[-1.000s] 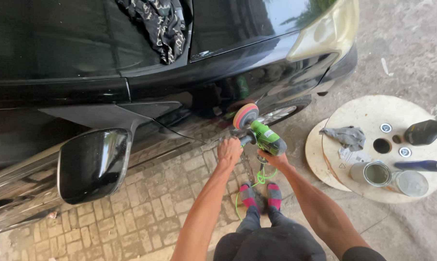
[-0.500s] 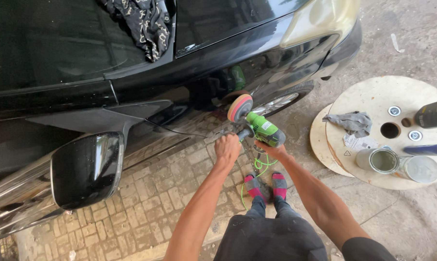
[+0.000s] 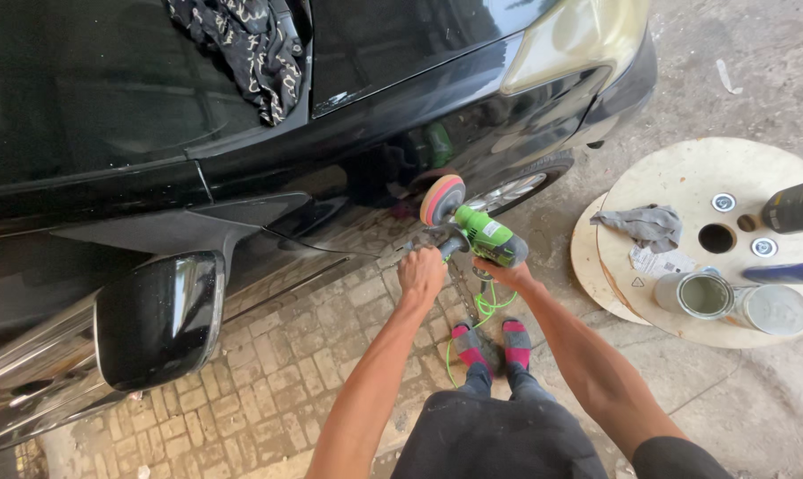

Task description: The person buffs the fender of a black car using a power polisher, applying consistent circular motion across the panel.

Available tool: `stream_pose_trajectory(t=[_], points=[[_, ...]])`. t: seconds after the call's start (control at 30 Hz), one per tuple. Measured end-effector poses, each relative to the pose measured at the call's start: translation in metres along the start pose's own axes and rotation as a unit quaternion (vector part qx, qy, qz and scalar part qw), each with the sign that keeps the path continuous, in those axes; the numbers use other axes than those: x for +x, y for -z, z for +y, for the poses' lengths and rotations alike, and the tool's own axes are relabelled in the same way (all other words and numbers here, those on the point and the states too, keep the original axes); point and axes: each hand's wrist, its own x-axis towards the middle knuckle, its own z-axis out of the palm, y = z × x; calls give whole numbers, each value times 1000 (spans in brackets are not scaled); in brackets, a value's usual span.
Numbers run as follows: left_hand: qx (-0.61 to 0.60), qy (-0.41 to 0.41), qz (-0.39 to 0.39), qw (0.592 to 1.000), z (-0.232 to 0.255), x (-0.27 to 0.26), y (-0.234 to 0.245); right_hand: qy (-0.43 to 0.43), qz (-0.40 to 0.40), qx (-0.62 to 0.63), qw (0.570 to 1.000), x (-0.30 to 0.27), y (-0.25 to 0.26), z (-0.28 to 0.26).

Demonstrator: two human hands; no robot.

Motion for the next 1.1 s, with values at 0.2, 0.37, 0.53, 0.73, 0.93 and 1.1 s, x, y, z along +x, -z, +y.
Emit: stream_pose_trajectory(t=[0.2, 0.37, 0.53, 0.73, 0.93, 1.1], points=[[24, -32, -12, 999, 12, 7, 11, -2, 20, 24, 1000, 7, 10, 3], [47, -63, 35, 996, 38, 23, 7, -54, 34, 2, 998, 17, 38, 6], [44, -62, 26, 997, 43, 25, 5, -62, 29, 12, 998, 16, 42, 3], [36, -42, 15, 998, 23, 7, 9, -43, 17, 13, 999, 9, 20, 1], [49, -63, 22, 997, 47, 26, 12, -48, 30, 14, 998, 12, 44, -4], [31, -73, 21, 997, 60, 31, 11, -41, 46, -3, 998, 13, 62, -8]])
